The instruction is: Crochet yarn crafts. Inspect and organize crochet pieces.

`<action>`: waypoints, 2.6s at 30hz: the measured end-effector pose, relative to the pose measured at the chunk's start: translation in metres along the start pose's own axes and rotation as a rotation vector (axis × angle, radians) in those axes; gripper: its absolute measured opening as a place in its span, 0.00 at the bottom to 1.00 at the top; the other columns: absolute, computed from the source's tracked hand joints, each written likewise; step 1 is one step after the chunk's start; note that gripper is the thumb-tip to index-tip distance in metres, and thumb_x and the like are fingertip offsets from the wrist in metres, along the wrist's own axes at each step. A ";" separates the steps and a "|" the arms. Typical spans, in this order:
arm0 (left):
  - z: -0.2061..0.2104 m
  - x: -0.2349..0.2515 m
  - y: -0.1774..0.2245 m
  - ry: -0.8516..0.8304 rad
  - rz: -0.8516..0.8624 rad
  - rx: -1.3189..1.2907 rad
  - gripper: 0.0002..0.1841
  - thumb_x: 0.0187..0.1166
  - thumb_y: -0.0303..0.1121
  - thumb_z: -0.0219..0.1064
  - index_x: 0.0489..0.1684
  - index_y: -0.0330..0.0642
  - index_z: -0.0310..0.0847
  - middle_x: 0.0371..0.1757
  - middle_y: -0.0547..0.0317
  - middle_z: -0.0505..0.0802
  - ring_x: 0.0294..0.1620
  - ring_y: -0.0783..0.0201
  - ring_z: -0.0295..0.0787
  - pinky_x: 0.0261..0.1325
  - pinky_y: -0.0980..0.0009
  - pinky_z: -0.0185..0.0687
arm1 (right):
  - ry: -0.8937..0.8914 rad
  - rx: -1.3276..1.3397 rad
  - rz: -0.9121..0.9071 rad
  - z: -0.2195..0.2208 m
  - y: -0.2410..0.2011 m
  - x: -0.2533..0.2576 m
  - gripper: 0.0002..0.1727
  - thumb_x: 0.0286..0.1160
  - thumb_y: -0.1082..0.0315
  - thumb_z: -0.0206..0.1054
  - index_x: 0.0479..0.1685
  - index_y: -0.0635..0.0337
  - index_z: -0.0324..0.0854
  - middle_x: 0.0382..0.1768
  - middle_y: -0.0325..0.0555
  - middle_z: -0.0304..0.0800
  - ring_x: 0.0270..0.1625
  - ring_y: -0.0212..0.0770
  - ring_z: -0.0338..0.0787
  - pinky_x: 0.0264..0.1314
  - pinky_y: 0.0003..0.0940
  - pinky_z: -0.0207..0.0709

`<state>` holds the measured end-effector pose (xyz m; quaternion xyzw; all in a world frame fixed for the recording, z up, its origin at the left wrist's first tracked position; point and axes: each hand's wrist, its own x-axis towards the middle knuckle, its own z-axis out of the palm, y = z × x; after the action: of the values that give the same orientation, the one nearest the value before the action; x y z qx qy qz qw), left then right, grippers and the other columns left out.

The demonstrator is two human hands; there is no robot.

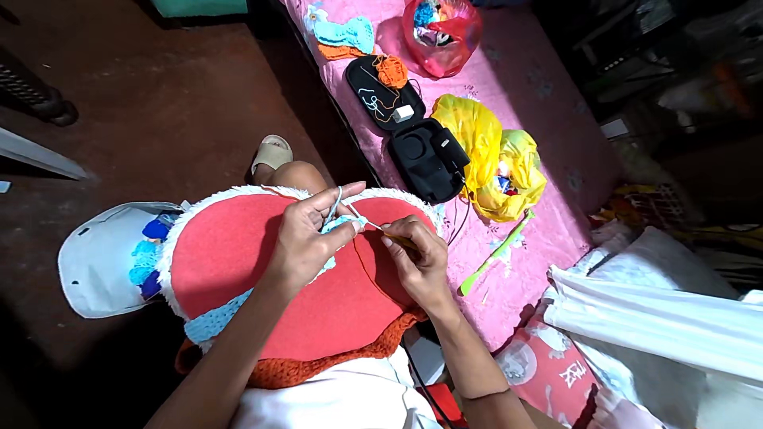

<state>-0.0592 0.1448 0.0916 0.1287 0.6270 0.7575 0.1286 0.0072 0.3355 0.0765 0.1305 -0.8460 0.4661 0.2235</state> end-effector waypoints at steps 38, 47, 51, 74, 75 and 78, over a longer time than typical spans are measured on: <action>0.025 -0.011 -0.006 0.156 0.069 0.072 0.34 0.67 0.15 0.71 0.80 0.40 0.76 0.39 0.66 0.96 0.34 0.78 0.90 0.40 0.82 0.87 | 0.003 0.716 0.636 0.006 -0.023 0.015 0.15 0.73 0.82 0.63 0.57 0.67 0.81 0.31 0.42 0.86 0.20 0.20 0.70 0.21 0.15 0.62; 0.036 -0.016 -0.028 0.261 0.483 0.564 0.24 0.75 0.23 0.65 0.74 0.36 0.82 0.33 0.54 0.95 0.31 0.70 0.88 0.40 0.76 0.84 | -0.042 0.293 0.483 0.009 -0.030 0.022 0.06 0.73 0.79 0.66 0.44 0.64 0.85 0.32 0.38 0.89 0.27 0.22 0.81 0.31 0.16 0.76; 0.028 -0.012 -0.019 0.216 0.391 0.285 0.27 0.72 0.20 0.69 0.76 0.33 0.78 0.44 0.60 0.97 0.43 0.78 0.92 0.53 0.80 0.88 | 0.016 0.791 0.566 0.009 -0.020 0.024 0.13 0.71 0.82 0.65 0.52 0.63 0.83 0.33 0.44 0.90 0.21 0.21 0.75 0.23 0.15 0.66; 0.021 -0.007 -0.016 0.146 0.455 0.617 0.31 0.73 0.24 0.64 0.82 0.45 0.76 0.30 0.58 0.90 0.25 0.71 0.79 0.32 0.76 0.76 | -0.111 0.116 0.234 0.004 -0.015 0.016 0.12 0.76 0.78 0.62 0.52 0.67 0.88 0.43 0.44 0.91 0.45 0.30 0.90 0.52 0.27 0.87; 0.023 -0.007 -0.019 0.161 0.510 0.676 0.29 0.76 0.24 0.63 0.82 0.44 0.76 0.29 0.55 0.89 0.25 0.66 0.79 0.31 0.73 0.76 | -0.105 0.054 0.212 0.006 -0.017 0.017 0.12 0.76 0.78 0.62 0.53 0.66 0.88 0.43 0.44 0.91 0.45 0.30 0.90 0.51 0.27 0.87; 0.029 -0.009 -0.024 0.184 0.595 0.728 0.26 0.77 0.22 0.62 0.77 0.40 0.80 0.27 0.51 0.90 0.28 0.59 0.86 0.35 0.69 0.81 | -0.087 -0.027 0.235 0.013 -0.023 0.022 0.15 0.76 0.76 0.62 0.57 0.66 0.87 0.44 0.44 0.91 0.45 0.30 0.90 0.50 0.28 0.86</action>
<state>-0.0399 0.1724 0.0728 0.2717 0.7963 0.5007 -0.2032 -0.0054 0.3120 0.0985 0.0478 -0.8706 0.4714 0.1321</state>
